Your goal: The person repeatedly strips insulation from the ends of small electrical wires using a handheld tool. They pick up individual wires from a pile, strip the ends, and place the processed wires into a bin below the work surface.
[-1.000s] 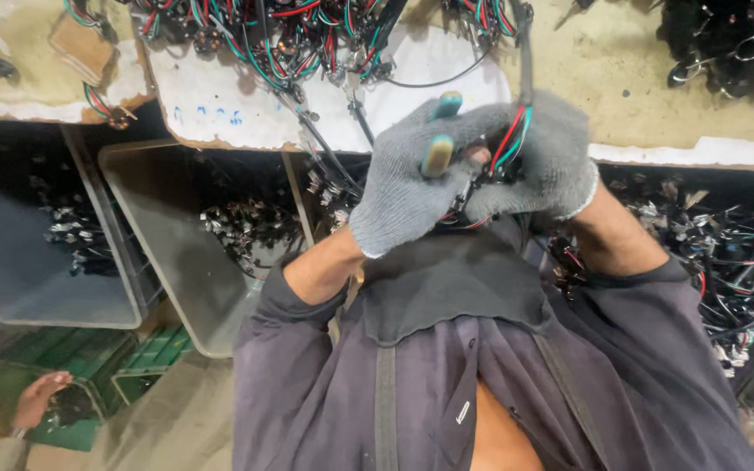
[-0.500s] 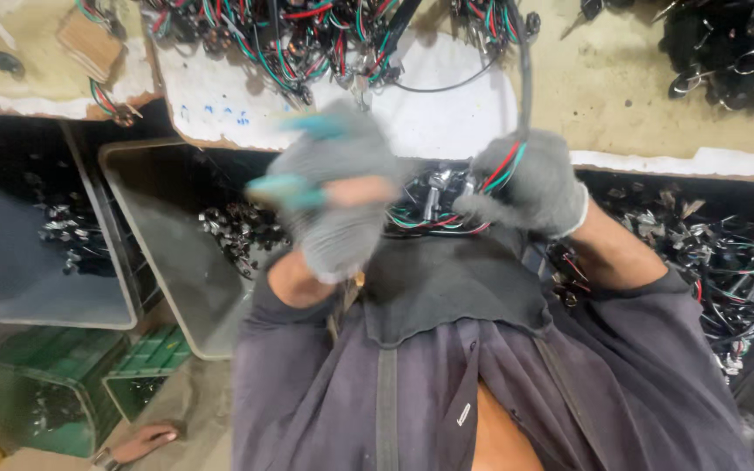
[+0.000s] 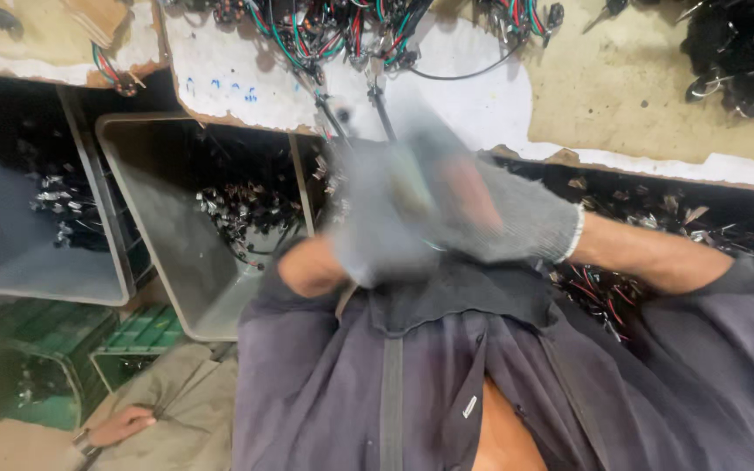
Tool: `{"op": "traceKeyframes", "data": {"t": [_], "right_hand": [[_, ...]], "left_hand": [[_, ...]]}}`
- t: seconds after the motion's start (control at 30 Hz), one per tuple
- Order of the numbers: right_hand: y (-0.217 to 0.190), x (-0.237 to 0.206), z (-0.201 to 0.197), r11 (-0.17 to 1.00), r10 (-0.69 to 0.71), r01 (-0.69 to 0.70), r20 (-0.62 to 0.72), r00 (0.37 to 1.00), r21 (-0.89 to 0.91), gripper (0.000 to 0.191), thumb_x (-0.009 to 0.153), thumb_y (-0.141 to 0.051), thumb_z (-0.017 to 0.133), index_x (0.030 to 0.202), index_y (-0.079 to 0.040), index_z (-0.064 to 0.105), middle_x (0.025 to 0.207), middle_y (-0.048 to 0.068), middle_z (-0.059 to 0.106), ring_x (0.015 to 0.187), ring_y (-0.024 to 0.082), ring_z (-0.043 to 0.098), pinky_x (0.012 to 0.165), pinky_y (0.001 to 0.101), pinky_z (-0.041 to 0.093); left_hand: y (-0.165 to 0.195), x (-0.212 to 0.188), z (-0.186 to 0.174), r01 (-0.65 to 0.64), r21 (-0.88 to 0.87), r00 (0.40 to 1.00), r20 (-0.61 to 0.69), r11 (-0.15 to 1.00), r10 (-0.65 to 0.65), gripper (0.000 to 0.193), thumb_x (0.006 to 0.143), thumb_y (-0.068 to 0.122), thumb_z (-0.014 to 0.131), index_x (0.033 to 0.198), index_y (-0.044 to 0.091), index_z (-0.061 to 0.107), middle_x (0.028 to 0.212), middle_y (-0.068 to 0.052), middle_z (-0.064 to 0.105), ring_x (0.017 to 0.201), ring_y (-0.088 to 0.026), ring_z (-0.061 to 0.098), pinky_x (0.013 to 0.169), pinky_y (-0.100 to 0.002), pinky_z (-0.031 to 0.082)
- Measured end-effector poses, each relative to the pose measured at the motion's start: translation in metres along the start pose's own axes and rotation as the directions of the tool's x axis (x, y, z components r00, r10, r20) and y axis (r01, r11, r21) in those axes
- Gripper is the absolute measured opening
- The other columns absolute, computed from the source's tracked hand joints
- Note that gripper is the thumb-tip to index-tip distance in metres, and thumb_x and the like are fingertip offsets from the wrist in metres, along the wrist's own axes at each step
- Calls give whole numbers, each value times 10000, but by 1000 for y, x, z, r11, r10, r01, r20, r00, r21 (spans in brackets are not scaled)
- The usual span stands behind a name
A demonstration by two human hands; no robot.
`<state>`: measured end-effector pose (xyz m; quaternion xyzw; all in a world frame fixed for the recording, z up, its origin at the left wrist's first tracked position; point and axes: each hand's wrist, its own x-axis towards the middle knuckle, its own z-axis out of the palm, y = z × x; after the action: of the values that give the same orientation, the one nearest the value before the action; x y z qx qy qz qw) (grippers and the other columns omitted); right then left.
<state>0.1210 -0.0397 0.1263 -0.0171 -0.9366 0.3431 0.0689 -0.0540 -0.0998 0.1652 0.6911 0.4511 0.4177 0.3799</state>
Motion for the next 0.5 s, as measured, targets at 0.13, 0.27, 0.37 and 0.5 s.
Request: {"op": "traceKeyframes", "data": {"t": [0.13, 0.27, 0.37, 0.5], "right_hand": [[2, -9, 18, 977, -108, 114, 47, 993, -178, 281, 825, -223, 612, 1039, -42, 635, 882, 114, 586, 896, 317, 620, 875, 513, 537], [23, -35, 18, 986, 118, -115, 17, 993, -122, 157, 843, -225, 639, 916, -85, 633, 836, 107, 609, 839, 334, 630, 791, 479, 521], [52, -75, -7, 894, 305, -388, -333, 892, -222, 238, 898, -227, 671, 1044, -42, 638, 921, 134, 631, 863, 352, 624, 747, 466, 488], [110, -129, -32, 472, 225, -639, -618, 753, -607, 88, 1023, -63, 630, 954, -111, 658, 782, 30, 584, 706, 181, 585, 647, 320, 449]], "left_hand": [[-102, 18, -35, 411, 616, 821, -570, 672, 20, 412, 874, 418, 866, 793, 56, 687, 719, -92, 619, 632, -224, 614, 566, -391, 460], [-161, 19, -23, 343, 610, 829, -554, 714, 75, 236, 904, 287, 824, 828, 99, 703, 766, -88, 597, 703, -260, 626, 659, -400, 500], [-140, 14, 1, 284, 406, 786, -618, 869, 32, 203, 895, 206, 820, 784, 74, 714, 668, -69, 547, 595, -265, 552, 600, -419, 436], [-107, 10, 43, 190, 571, 948, -319, 799, 2, 150, 890, 232, 814, 853, 118, 724, 873, -80, 630, 753, -266, 646, 625, -401, 505]]}}
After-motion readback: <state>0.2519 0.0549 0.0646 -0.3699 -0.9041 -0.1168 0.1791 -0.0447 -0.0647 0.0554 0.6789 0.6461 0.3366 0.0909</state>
